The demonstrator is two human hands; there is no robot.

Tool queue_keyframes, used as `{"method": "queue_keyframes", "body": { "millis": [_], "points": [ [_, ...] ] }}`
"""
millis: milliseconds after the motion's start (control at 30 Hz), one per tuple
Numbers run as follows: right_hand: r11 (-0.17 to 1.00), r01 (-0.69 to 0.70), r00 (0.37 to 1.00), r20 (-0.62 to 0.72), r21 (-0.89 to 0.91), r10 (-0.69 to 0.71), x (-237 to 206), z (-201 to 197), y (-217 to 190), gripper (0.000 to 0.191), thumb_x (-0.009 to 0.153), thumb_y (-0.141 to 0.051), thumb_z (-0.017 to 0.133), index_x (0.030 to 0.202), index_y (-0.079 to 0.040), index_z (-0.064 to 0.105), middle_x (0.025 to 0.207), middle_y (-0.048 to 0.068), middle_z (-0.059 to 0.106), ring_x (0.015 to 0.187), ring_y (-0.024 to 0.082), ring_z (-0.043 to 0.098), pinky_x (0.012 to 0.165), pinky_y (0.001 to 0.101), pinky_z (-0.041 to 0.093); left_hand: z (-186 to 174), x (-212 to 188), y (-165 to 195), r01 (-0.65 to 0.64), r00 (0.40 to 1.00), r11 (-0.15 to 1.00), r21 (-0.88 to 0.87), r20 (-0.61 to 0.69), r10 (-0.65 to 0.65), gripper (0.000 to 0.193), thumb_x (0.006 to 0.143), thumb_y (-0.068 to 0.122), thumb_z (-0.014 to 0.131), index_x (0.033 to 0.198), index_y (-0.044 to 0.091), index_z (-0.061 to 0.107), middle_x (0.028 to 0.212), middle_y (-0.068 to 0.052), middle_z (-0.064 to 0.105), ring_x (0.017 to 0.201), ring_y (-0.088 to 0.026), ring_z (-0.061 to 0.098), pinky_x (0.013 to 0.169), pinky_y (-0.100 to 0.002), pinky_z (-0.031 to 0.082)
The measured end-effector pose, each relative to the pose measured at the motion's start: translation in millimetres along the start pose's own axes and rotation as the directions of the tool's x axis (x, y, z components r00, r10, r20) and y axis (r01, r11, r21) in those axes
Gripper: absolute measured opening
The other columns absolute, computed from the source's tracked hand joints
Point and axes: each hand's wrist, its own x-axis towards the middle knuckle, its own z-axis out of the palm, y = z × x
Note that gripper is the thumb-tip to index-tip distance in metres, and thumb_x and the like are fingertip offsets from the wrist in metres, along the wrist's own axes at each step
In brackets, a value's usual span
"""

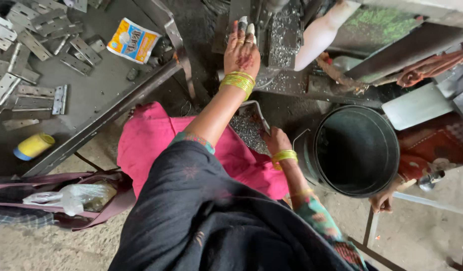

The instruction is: The person repeatedly picks up small metal parts from a tray and grinds them against a rotating grinding wheel. They hold each part with one hand and use a metal rod in the other hand to assist in positioning or cleaning the part during the grinding process.

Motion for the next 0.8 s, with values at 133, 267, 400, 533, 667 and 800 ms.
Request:
{"method": "queue_keyframes", "body": {
  "millis": [133,267,400,533,667,800],
  "points": [
    [0.979,0.050,0.998,-0.019,-0.196,-0.055,3.2,-27.9,-1.1,0.045,0.094,-0.048,0.065,0.097,-0.003,0.067,0.089,0.027,0.070,0.090,0.048,0.068,0.077,0.0579,0.050,-0.5,14.1,-0.4,0.039,0.971,0.988,0.150,-0.238,-0.002,0.054,0.088,0.018,0.048,0.133,-0.008,0.063,0.146,-0.021,0.056,0.144,-0.033,0.036,0.122,-0.043,0.018],
    [0.997,0.019,0.999,-0.041,-0.073,-0.022,-9.8,3.7,-2.1,0.048,0.089,-0.049,0.069,0.096,-0.002,0.068,0.091,0.028,0.070,0.090,0.048,0.067,0.075,0.0571,0.052,-13.8,12.0,-4.0,0.027,0.995,0.999,0.032,0.092,-0.029,0.042,0.104,0.015,0.048,0.136,-0.007,0.062,0.152,-0.019,0.054,0.151,-0.037,0.033,0.128,-0.049,0.015],
    [0.997,0.058,0.997,-0.045,-0.045,-0.060,-6.6,20.6,2.7,0.047,0.091,-0.048,0.068,0.098,-0.002,0.066,0.091,0.027,0.070,0.090,0.050,0.066,0.074,0.0580,0.050,-42.4,5.4,-4.7,0.033,0.997,0.998,-0.048,0.071,-0.029,0.042,0.106,0.012,0.046,0.143,-0.003,0.060,0.153,-0.013,0.055,0.153,-0.030,0.033,0.131,-0.052,0.012],
    [0.994,-0.008,0.996,0.085,-0.111,0.018,10.3,-10.3,13.7,0.047,0.092,-0.051,0.069,0.096,-0.004,0.067,0.092,0.028,0.069,0.093,0.048,0.067,0.077,0.0565,0.052,-50.5,14.9,3.1,-0.037,0.859,0.940,0.339,0.491,-0.143,0.042,0.101,0.006,0.034,0.134,0.011,0.057,0.163,-0.005,0.030,0.154,-0.019,0.015,0.125,-0.057,0.000],
    [0.994,0.042,0.999,-0.020,-0.102,-0.044,1.2,-5.2,17.4,0.045,0.092,-0.050,0.067,0.094,-0.004,0.064,0.092,0.025,0.070,0.091,0.049,0.066,0.076,0.0582,0.050,-32.5,33.5,9.7,0.062,0.951,0.965,0.253,0.280,-0.135,0.054,0.098,0.008,0.038,0.151,0.009,0.047,0.162,-0.007,0.035,0.153,-0.025,0.022,0.124,-0.055,0.000],
    [0.995,-0.067,0.997,-0.042,-0.072,0.064,-14.8,25.2,13.8,0.043,0.092,-0.048,0.067,0.097,-0.006,0.063,0.090,0.026,0.070,0.089,0.049,0.066,0.076,0.0576,0.051,-25.3,49.6,9.8,0.108,0.959,0.983,0.152,0.244,-0.143,0.053,0.103,0.014,0.037,0.155,0.007,0.045,0.163,-0.009,0.035,0.153,-0.025,0.022,0.126,-0.055,0.000]
  ]
}}
